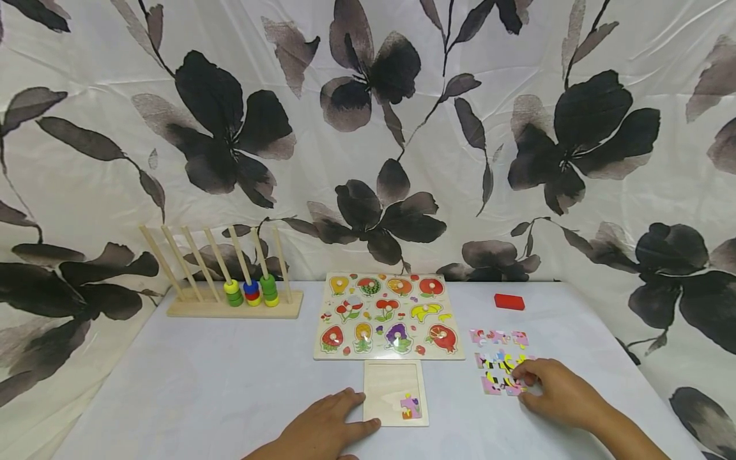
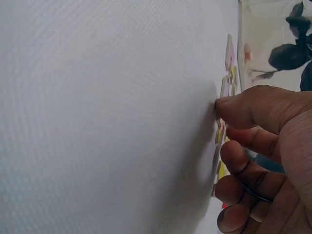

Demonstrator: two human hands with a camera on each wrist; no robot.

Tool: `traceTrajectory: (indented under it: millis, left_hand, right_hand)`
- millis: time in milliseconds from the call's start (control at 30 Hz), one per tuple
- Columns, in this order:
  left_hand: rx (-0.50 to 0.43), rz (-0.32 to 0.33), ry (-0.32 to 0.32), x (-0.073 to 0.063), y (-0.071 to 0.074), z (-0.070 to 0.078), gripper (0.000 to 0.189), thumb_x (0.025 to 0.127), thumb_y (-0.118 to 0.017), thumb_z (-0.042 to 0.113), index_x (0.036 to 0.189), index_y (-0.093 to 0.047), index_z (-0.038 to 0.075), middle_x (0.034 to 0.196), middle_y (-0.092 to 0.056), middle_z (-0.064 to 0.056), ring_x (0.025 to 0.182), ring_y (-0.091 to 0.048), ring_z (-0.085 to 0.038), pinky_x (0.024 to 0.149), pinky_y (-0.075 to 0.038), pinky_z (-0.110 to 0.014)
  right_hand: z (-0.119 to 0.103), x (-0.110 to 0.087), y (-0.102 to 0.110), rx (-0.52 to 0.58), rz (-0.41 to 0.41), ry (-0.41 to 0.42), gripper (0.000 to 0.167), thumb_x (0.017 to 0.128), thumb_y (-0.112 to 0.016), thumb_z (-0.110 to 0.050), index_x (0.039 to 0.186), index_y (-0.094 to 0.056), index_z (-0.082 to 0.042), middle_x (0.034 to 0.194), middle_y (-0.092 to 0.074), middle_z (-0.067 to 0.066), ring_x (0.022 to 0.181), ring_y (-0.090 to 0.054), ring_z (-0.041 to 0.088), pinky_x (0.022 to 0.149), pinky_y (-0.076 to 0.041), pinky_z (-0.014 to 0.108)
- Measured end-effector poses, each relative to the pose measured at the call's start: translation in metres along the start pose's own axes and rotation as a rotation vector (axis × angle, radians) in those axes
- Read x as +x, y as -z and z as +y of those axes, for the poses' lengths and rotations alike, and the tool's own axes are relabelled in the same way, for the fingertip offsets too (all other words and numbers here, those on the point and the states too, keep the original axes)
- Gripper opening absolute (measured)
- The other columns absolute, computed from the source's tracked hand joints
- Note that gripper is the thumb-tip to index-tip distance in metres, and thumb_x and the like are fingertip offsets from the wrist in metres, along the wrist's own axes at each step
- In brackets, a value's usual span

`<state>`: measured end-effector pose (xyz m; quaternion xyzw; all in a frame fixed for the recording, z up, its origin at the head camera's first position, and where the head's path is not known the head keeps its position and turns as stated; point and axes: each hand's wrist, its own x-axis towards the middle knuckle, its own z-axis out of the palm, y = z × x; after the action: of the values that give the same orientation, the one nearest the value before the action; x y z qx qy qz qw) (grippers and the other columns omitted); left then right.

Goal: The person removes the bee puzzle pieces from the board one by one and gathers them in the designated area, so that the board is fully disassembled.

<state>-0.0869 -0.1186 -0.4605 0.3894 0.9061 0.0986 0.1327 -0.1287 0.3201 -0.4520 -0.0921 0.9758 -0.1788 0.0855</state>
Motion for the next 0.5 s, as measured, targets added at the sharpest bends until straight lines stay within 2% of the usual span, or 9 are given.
traceTrajectory:
  millis: [233, 500]
  left_hand:
    - [0.004, 0.002, -0.003, 0.0, 0.0, 0.001, 0.058, 0.092, -0.065, 0.06, 0.146, -0.058, 0.038, 0.148, -0.049, -0.006, 0.138, -0.046, -0.029, 0.106, -0.048, -0.05]
    - [0.036, 0.004, -0.016, -0.001, 0.001, 0.0, 0.058, 0.093, -0.066, 0.057, 0.146, -0.057, 0.038, 0.148, -0.049, -0.007, 0.138, -0.047, -0.031, 0.106, -0.048, -0.049]
  right_hand:
    - [-0.01, -0.001, 0.0, 0.007, 0.027, 0.027, 0.028, 0.079, -0.085, -0.017, 0.104, -0.073, -0.021, 0.086, -0.054, -0.01, 0.085, -0.05, 0.014, 0.075, -0.048, 0.036]
    - [-0.031, 0.001, -0.004, 0.002, 0.068, 0.16, 0.027, 0.081, -0.083, -0.016, 0.105, -0.073, -0.021, 0.083, -0.051, -0.013, 0.086, -0.049, 0.01, 0.072, -0.045, 0.029]
